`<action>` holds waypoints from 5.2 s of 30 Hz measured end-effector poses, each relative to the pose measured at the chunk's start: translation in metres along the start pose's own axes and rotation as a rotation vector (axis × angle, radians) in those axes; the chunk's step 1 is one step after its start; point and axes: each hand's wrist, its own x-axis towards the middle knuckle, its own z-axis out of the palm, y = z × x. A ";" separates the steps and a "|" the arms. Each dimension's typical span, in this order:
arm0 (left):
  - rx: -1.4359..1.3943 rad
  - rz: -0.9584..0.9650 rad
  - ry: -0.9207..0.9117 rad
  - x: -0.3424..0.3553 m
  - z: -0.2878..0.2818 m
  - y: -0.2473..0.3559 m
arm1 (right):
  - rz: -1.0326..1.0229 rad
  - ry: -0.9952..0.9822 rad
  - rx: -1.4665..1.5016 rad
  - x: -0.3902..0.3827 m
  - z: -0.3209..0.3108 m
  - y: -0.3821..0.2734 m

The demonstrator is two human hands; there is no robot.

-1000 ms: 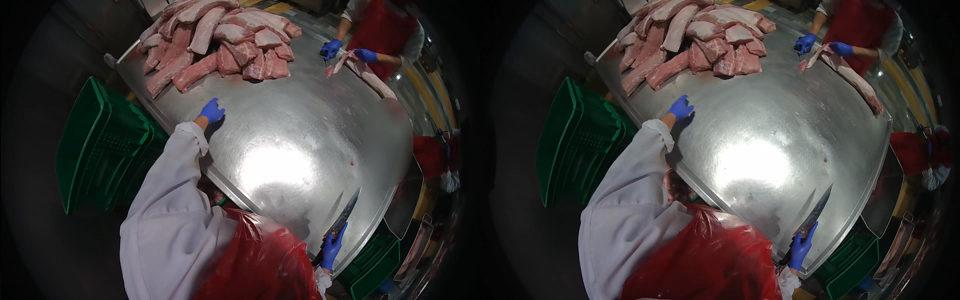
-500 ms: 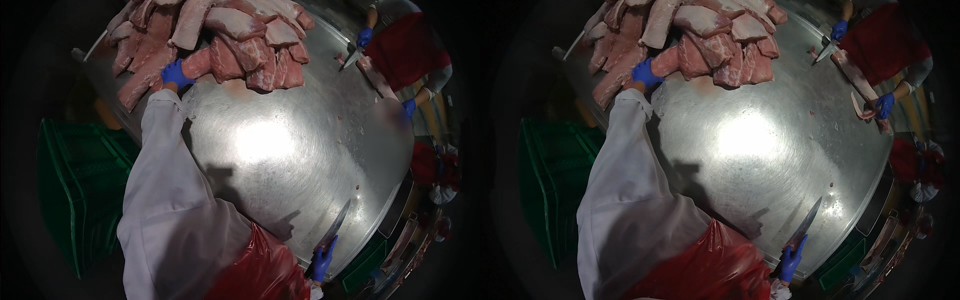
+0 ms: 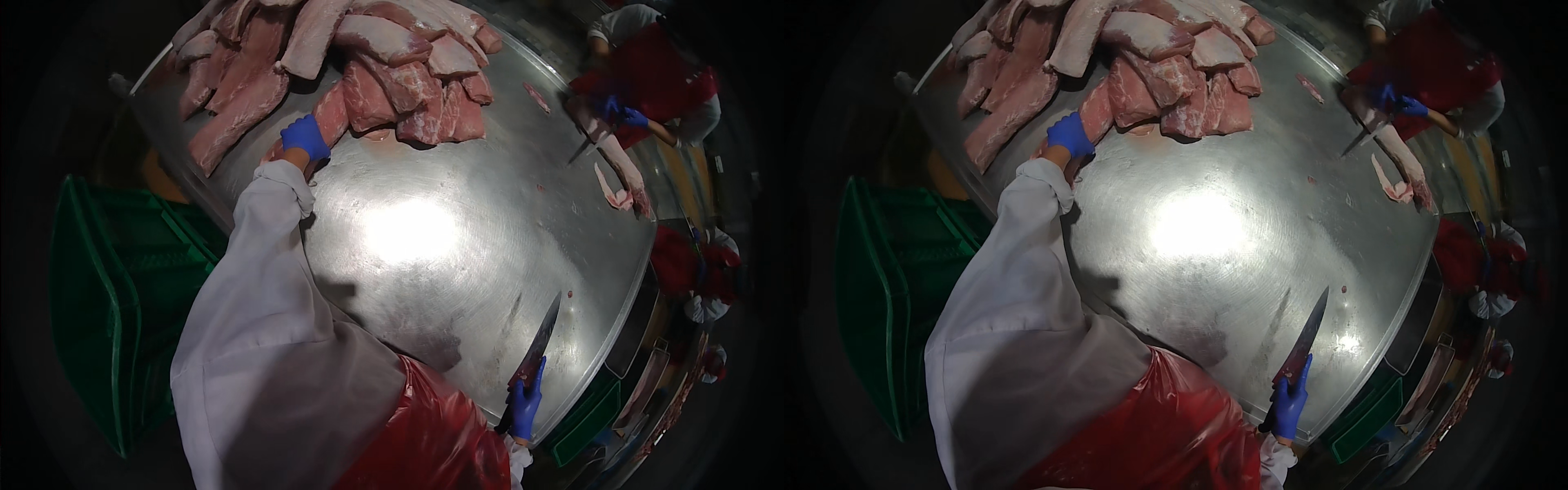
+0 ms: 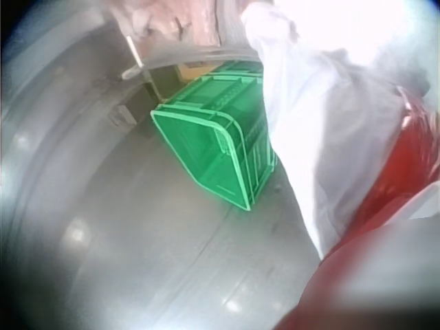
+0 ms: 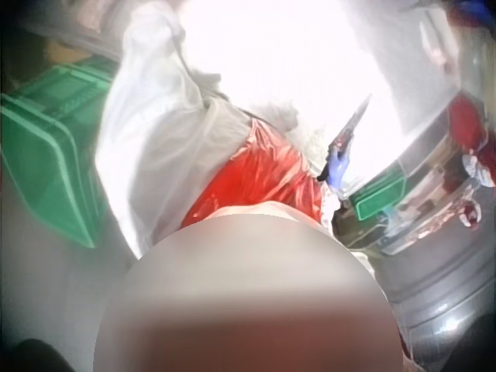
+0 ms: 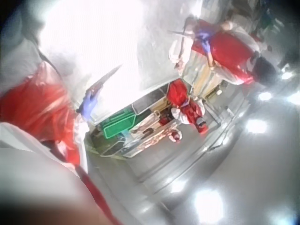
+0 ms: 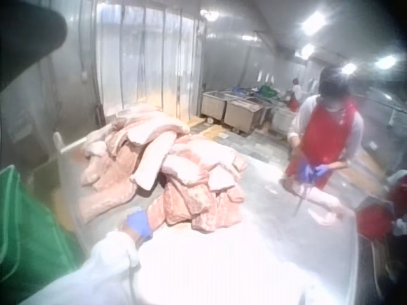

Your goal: The person uses a knife to trim fat and cut large pieces of raw meat on a stainless steel table. They place trimmed pieces into green crates and continue processing additional cuts throughout the clip.

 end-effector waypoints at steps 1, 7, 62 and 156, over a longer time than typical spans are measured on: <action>-0.029 -0.004 -0.030 -0.009 0.000 0.004 | -0.006 -0.003 0.015 -0.005 -0.002 0.006; -0.184 0.029 -0.168 -0.055 0.018 0.036 | -0.016 0.032 0.082 -0.047 -0.019 0.056; -0.882 0.719 -0.250 -0.368 0.163 0.263 | -0.101 -0.027 0.129 -0.023 -0.113 0.200; 0.003 0.938 -0.306 -0.400 0.145 0.333 | 0.052 0.237 0.747 -0.050 -0.200 0.330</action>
